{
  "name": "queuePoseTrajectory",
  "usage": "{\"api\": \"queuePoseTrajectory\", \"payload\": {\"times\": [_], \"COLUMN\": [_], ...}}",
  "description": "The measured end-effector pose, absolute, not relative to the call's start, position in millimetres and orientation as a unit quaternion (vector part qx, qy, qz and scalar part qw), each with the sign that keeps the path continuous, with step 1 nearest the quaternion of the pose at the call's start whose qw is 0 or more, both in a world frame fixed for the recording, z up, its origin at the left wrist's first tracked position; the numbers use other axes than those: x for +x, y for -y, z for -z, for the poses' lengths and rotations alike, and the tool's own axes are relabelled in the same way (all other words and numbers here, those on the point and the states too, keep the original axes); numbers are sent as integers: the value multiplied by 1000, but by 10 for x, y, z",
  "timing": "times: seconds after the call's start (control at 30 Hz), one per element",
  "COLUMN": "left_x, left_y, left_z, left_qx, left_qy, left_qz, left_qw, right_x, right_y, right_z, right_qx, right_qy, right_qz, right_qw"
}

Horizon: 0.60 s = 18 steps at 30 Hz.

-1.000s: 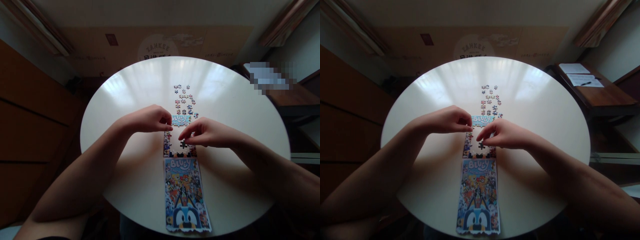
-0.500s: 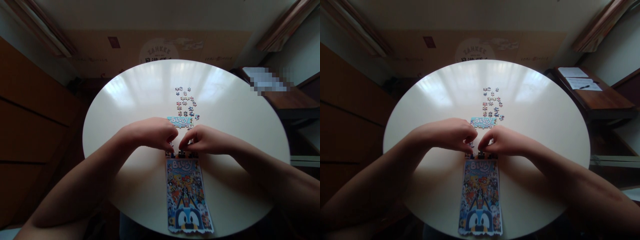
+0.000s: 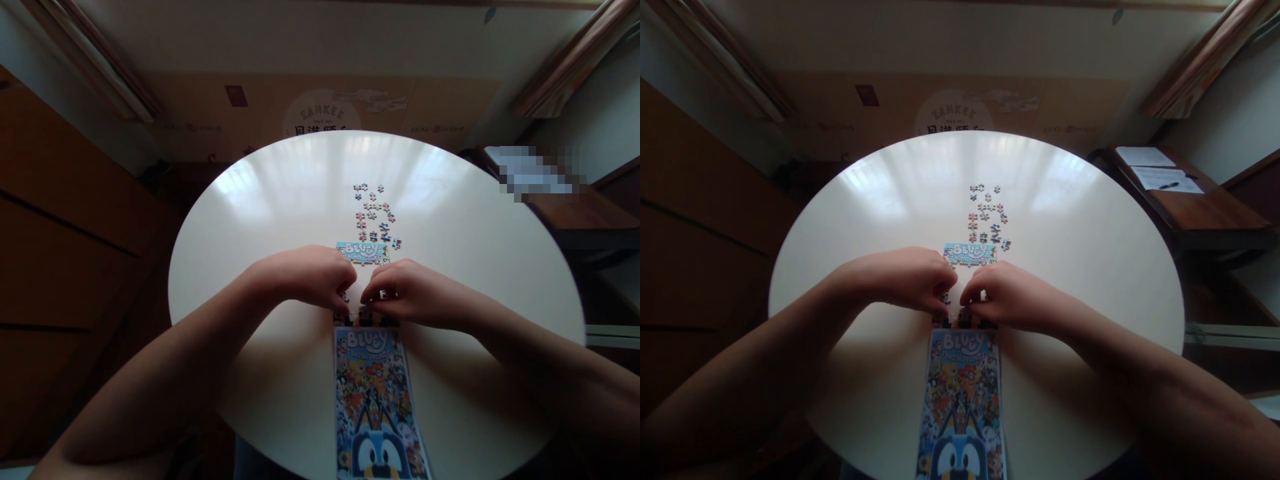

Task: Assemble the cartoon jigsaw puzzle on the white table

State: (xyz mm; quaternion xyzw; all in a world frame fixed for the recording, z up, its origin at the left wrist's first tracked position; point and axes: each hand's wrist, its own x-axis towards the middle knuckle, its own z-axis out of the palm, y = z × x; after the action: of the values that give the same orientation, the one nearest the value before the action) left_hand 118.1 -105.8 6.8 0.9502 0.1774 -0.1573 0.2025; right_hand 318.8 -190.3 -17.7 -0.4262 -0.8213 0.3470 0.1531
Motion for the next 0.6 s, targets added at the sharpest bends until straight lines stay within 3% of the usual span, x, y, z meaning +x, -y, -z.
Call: {"api": "queuePoseTrajectory", "payload": {"times": [0.6], "left_x": [1192], "left_y": [1050], "left_z": [-71], "left_qx": [945], "left_qy": [-177], "left_qz": [169], "left_qw": [216], "right_x": [3116], "right_y": [1953], "right_z": [169], "right_qx": [-481], "right_qy": [828], "right_qz": [-276], "right_qw": [83]}}
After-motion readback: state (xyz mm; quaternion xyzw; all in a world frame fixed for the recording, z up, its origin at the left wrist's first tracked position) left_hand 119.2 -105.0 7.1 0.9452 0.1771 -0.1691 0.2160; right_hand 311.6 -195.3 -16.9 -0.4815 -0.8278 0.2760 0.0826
